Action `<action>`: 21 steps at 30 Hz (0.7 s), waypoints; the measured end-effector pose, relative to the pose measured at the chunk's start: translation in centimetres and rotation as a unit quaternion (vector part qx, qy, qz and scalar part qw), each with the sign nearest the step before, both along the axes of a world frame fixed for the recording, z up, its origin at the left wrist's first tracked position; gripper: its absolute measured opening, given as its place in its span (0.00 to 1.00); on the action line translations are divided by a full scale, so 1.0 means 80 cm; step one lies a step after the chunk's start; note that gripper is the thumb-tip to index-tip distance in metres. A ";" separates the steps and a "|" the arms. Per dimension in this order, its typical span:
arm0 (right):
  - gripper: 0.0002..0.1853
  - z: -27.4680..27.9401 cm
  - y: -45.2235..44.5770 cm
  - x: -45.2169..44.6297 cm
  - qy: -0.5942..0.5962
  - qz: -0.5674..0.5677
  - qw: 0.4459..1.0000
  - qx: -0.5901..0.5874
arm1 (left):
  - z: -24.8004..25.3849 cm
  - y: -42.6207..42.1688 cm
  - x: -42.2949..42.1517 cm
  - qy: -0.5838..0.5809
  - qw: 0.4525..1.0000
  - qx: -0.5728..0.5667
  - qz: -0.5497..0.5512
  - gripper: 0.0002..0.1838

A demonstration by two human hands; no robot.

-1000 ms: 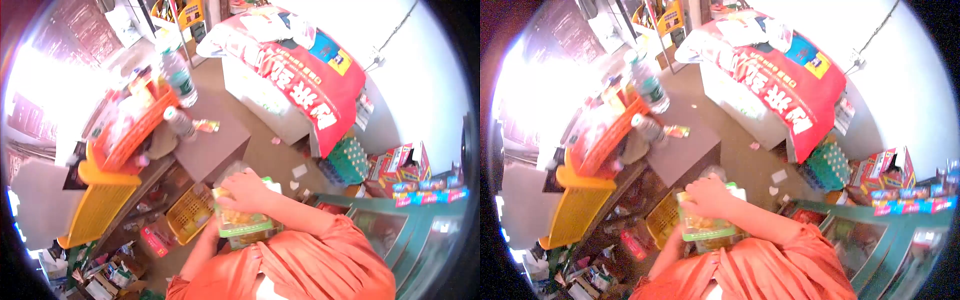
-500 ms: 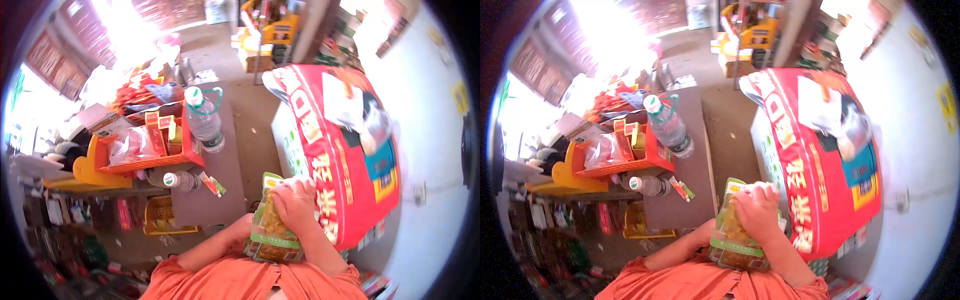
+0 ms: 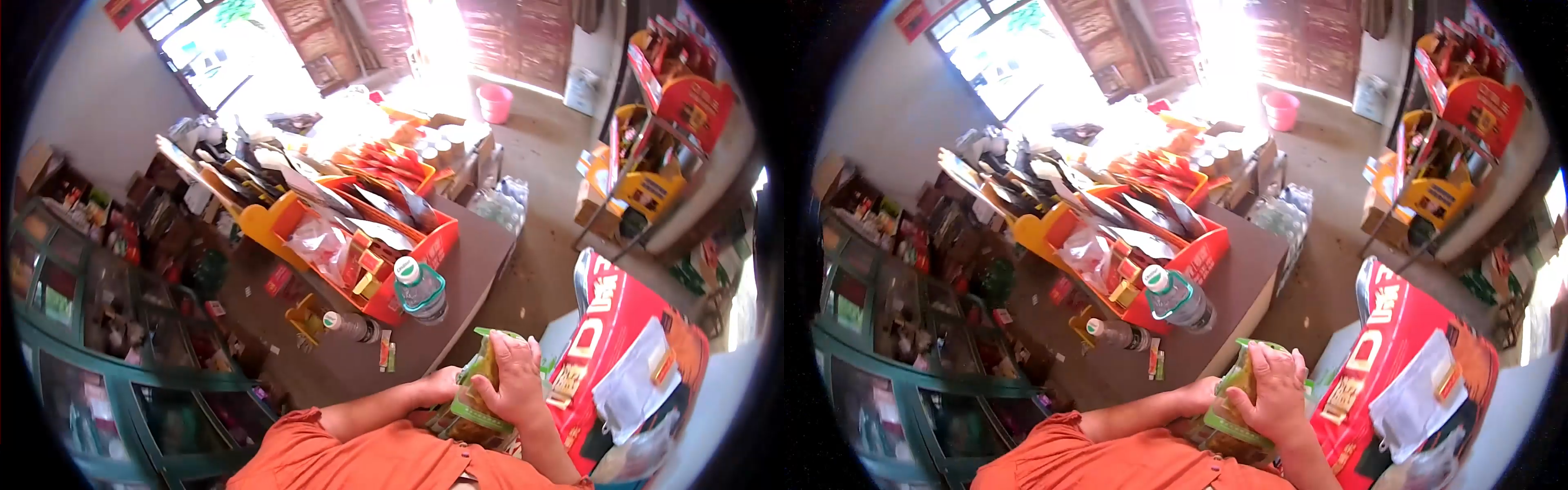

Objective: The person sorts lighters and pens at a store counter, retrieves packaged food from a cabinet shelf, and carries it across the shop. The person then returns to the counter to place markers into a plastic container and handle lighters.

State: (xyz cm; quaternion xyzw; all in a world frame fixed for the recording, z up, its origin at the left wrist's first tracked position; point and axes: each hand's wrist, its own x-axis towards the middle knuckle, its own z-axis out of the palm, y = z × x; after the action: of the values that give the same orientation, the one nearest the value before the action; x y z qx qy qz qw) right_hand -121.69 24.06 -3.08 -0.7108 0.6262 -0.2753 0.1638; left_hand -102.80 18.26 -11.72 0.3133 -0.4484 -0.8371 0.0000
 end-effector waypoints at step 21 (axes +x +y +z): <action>0.39 0.002 -0.303 -0.108 0.002 0.291 0.956 -0.040 | 0.055 -0.141 -0.131 0.016 0.916 -0.020 0.401 0.16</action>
State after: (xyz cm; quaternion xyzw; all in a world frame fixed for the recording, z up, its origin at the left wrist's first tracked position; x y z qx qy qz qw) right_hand -130.36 -0.14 -2.93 -0.8686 0.3813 -0.2390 0.2074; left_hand -113.25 6.97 -7.30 0.4529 -0.3013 -0.7629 0.3494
